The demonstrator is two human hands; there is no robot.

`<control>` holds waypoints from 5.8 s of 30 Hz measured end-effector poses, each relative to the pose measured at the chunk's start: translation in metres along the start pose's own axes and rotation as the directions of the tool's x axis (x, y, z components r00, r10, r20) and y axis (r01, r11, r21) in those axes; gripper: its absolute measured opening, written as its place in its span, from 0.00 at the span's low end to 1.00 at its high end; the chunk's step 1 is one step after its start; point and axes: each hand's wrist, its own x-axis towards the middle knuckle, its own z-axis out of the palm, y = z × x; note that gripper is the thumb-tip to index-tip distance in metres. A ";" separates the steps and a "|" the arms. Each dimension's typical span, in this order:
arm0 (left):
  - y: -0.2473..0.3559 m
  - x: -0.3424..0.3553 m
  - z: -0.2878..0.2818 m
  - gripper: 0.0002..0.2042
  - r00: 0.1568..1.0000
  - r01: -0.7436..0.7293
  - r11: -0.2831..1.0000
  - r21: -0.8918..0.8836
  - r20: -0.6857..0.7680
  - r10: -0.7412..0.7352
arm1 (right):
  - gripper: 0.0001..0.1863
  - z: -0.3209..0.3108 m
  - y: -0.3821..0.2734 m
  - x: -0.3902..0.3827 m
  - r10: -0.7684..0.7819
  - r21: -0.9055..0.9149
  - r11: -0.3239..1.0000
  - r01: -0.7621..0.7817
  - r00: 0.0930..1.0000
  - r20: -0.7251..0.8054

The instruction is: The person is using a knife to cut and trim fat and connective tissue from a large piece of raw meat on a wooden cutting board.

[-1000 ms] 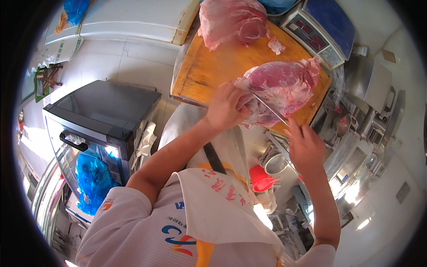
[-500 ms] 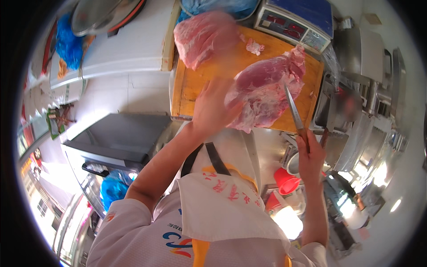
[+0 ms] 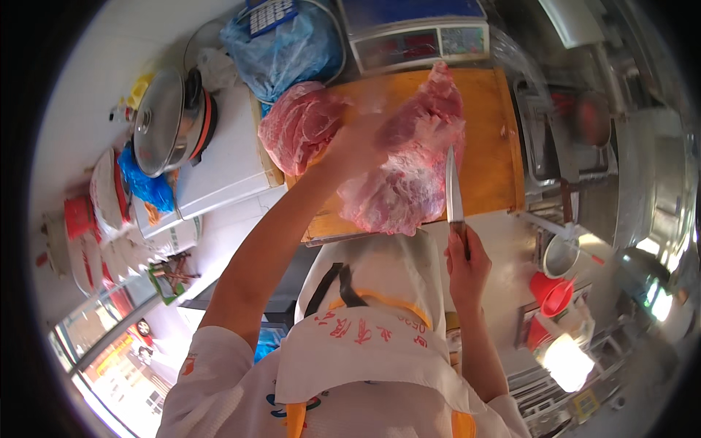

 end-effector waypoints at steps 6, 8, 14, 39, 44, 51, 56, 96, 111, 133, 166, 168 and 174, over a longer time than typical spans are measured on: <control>0.013 0.021 -0.007 0.37 0.892 -0.450 0.871 0.197 0.044 0.450 | 0.13 0.032 -0.016 -0.007 0.142 0.162 0.978 -0.131 0.988 -0.061; 0.014 0.033 0.000 0.34 0.893 -0.449 0.881 0.146 0.090 0.440 | 0.13 0.043 -0.021 -0.011 0.152 0.205 0.970 -0.132 0.984 -0.088; 0.018 0.062 -0.020 0.35 0.893 -0.403 0.884 0.237 0.313 0.323 | 0.14 0.081 -0.011 -0.032 0.232 0.326 0.935 -0.138 0.934 -0.270; 0.001 0.056 0.015 0.15 0.739 -0.672 0.737 0.070 0.115 0.663 | 0.16 0.162 -0.008 -0.071 0.280 0.300 0.943 -0.141 0.825 -0.491; 0.010 0.061 0.022 0.13 0.773 -0.630 0.763 0.144 0.211 0.599 | 0.16 0.150 -0.006 -0.068 0.296 0.368 0.922 -0.121 0.832 -0.469; 0.026 0.052 0.021 0.11 0.811 -0.572 0.817 0.066 0.191 0.553 | 0.15 0.137 0.002 -0.066 0.274 0.326 0.937 -0.124 0.840 -0.469; 0.016 0.065 0.027 0.10 0.783 -0.617 0.781 0.090 0.166 0.599 | 0.15 0.135 -0.003 -0.059 0.264 0.335 0.936 -0.110 0.849 -0.458; 0.032 0.067 0.011 0.10 0.921 -0.159 0.968 -0.193 0.324 0.216 | 0.16 0.115 0.003 -0.046 0.274 0.396 0.913 -0.102 0.871 -0.407; 0.071 0.068 0.056 0.11 0.975 -0.207 0.978 0.040 -0.071 0.209 | 0.15 0.076 -0.004 -0.044 0.260 0.395 0.915 -0.082 0.869 -0.421; 0.111 0.088 0.038 0.11 1.000 -0.014 0.902 0.432 0.026 0.003 | 0.09 -0.054 -0.014 0.060 0.165 0.376 0.907 -0.189 0.982 0.094; 0.122 0.068 0.042 0.13 0.988 0.022 0.975 0.223 -0.152 0.013 | 0.10 0.030 -0.010 0.065 -0.070 0.137 0.988 0.064 0.997 0.038; 0.126 0.067 0.040 0.13 0.989 0.023 0.980 0.196 -0.149 0.007 | 0.10 0.031 -0.002 0.057 -0.135 0.120 0.984 0.132 0.991 0.014; 0.126 0.058 0.042 0.13 0.983 0.030 0.986 0.167 -0.183 0.001 | 0.11 0.033 -0.001 0.072 -0.150 0.043 0.988 0.148 0.986 0.072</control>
